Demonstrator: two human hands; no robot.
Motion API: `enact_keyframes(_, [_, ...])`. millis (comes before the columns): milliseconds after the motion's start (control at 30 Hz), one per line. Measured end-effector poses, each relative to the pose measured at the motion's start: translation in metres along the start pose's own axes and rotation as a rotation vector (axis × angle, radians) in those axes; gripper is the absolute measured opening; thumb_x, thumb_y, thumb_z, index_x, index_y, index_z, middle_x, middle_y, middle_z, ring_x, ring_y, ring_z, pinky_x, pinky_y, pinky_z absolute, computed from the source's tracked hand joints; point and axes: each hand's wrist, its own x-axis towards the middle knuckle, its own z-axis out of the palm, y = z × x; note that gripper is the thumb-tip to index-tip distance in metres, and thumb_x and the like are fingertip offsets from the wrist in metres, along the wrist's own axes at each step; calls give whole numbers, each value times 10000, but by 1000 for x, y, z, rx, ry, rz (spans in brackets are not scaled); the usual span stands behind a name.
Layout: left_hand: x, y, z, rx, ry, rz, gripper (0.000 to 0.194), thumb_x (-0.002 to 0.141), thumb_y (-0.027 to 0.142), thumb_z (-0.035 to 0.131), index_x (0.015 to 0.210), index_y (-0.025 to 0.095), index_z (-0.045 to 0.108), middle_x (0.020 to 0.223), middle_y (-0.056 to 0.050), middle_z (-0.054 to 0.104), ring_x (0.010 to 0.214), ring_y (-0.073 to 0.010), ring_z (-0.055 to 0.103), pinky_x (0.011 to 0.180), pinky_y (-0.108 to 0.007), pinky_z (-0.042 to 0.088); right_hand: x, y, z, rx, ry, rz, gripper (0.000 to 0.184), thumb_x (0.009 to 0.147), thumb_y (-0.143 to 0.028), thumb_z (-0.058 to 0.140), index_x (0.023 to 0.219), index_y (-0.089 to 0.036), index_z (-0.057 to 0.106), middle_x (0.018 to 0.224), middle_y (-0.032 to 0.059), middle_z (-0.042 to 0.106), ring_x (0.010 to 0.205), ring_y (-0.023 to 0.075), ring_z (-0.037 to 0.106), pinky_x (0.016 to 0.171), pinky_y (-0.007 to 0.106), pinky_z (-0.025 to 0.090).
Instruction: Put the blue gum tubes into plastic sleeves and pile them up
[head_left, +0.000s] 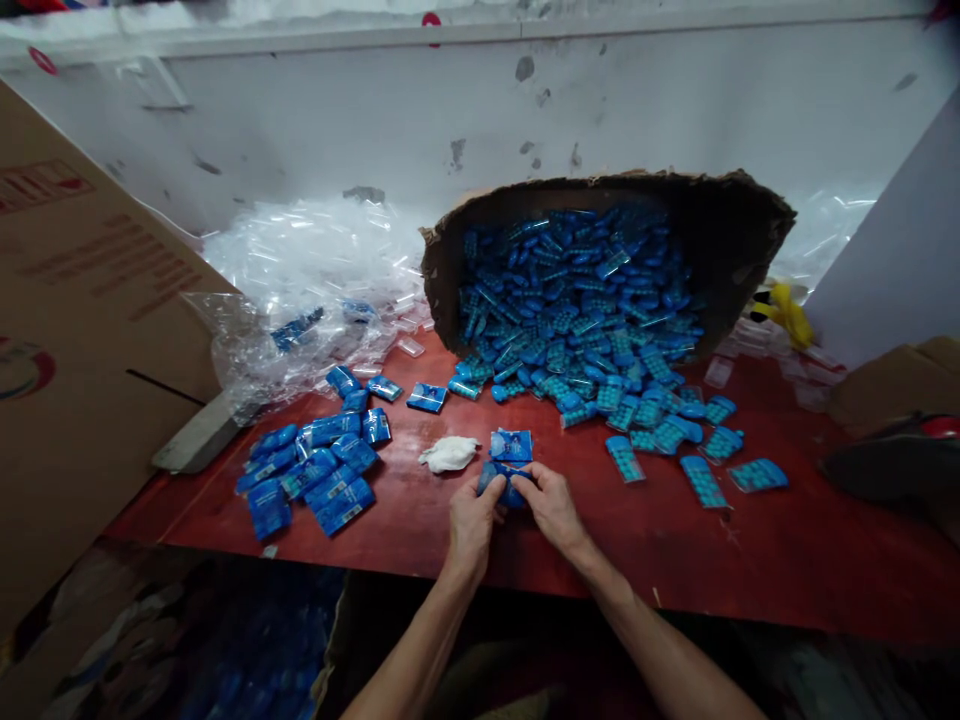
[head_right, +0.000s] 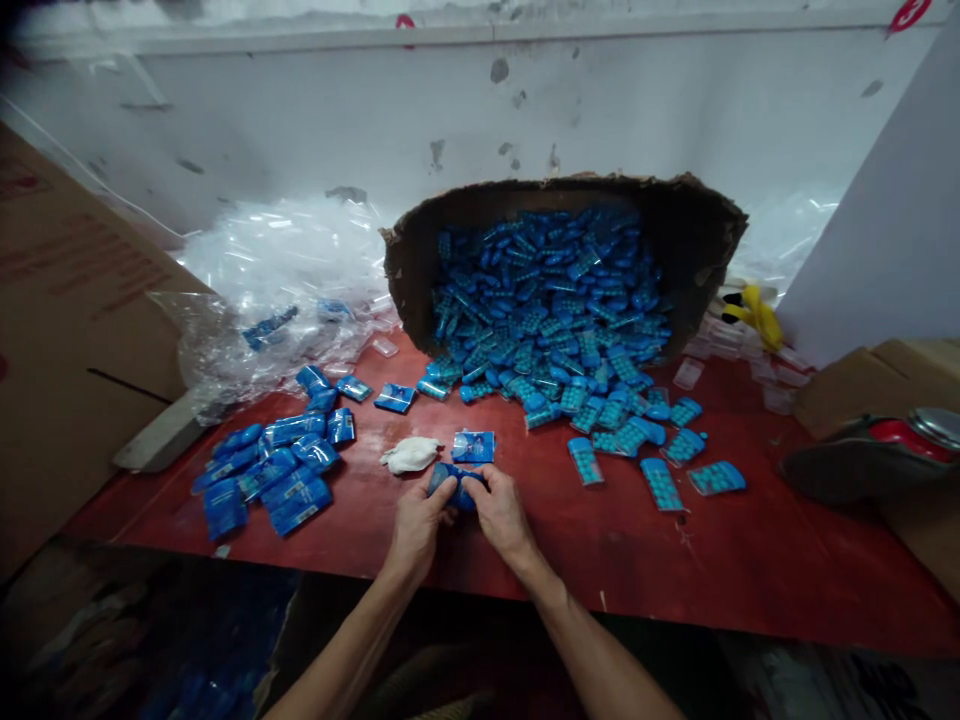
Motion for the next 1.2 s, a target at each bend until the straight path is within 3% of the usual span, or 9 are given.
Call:
enact_keyframes(300, [0, 5, 2, -47, -113, -47, 303, 599, 390, 640, 696, 109, 586, 476, 34, 506, 375, -57, 417, 358, -176, 302, -7, -4, 3, -129, 29, -96, 267, 806, -349, 386, 628, -175, 482, 571, -41, 467, 524, 91, 417, 491, 194, 321])
enact_keyframes(400, [-5, 9, 0, -117, -248, -144, 344, 616, 433, 617, 742, 115, 580, 530, 12, 549, 377, -64, 448, 352, -179, 309, -8, -9, -2, -167, 22, -98, 307, 817, -381, 368, 622, -173, 482, 534, -50, 438, 490, 86, 395, 469, 191, 308])
enact_keyframes(533, [-10, 12, -6, -140, -300, -267, 335, 600, 432, 636, 688, 119, 555, 515, 6, 552, 353, -51, 440, 329, -164, 266, -10, -18, -34, -493, 49, -138, 354, 842, -407, 336, 670, -171, 536, 612, -10, 518, 579, 115, 473, 534, 210, 344])
enact_keyframes(600, [-11, 12, -9, -168, -242, -310, 332, 607, 441, 629, 660, 128, 533, 495, 15, 540, 338, -44, 421, 319, -162, 243, -9, -19, -60, -800, 234, -114, 273, 821, -395, 405, 858, -176, 564, 838, 61, 569, 773, 172, 520, 639, 249, 373])
enact_keyframes(667, [-12, 10, -10, -212, -200, -368, 330, 623, 452, 615, 666, 139, 519, 490, 20, 538, 329, -44, 411, 314, -160, 235, -7, -15, -84, -1099, 380, 40, 336, 796, -395, 457, 1030, -160, 516, 950, 134, 540, 871, 243, 519, 646, 297, 385])
enact_keyframes(800, [-17, 9, -6, -272, -164, -492, 285, 652, 408, 614, 652, 150, 491, 474, 25, 523, 339, -48, 430, 325, -151, 265, 4, -3, -108, -1305, 303, 209, 405, 784, -341, 491, 1138, -149, 446, 943, 155, 537, 823, 257, 560, 633, 318, 403])
enact_keyframes(933, [-20, 13, -2, -339, -159, -573, 251, 693, 376, 590, 651, 152, 484, 467, 31, 503, 346, -40, 426, 333, -138, 279, 16, -5, -105, -1015, 171, 153, 428, 750, -287, 509, 1162, -199, 439, 932, 104, 551, 800, 226, 579, 666, 328, 426])
enact_keyframes(1100, [-19, 14, 0, -364, -133, -598, 240, 725, 385, 552, 677, 156, 496, 464, 28, 495, 348, -38, 423, 338, -130, 280, 5, -22, -86, 77, -41, 90, 468, 713, -361, 516, 1141, -229, 378, 763, -13, 527, 579, 136, 569, 471, 277, 488])
enact_keyframes(1200, [-18, 12, 2, -362, -122, -590, 223, 731, 371, 545, 693, 158, 494, 455, 25, 499, 345, -46, 428, 338, -136, 278, -11, -28, -69, 437, -95, 68, 450, 694, -338, 560, 1091, -248, 369, 799, -21, 509, 591, 122, 567, 438, 266, 507])
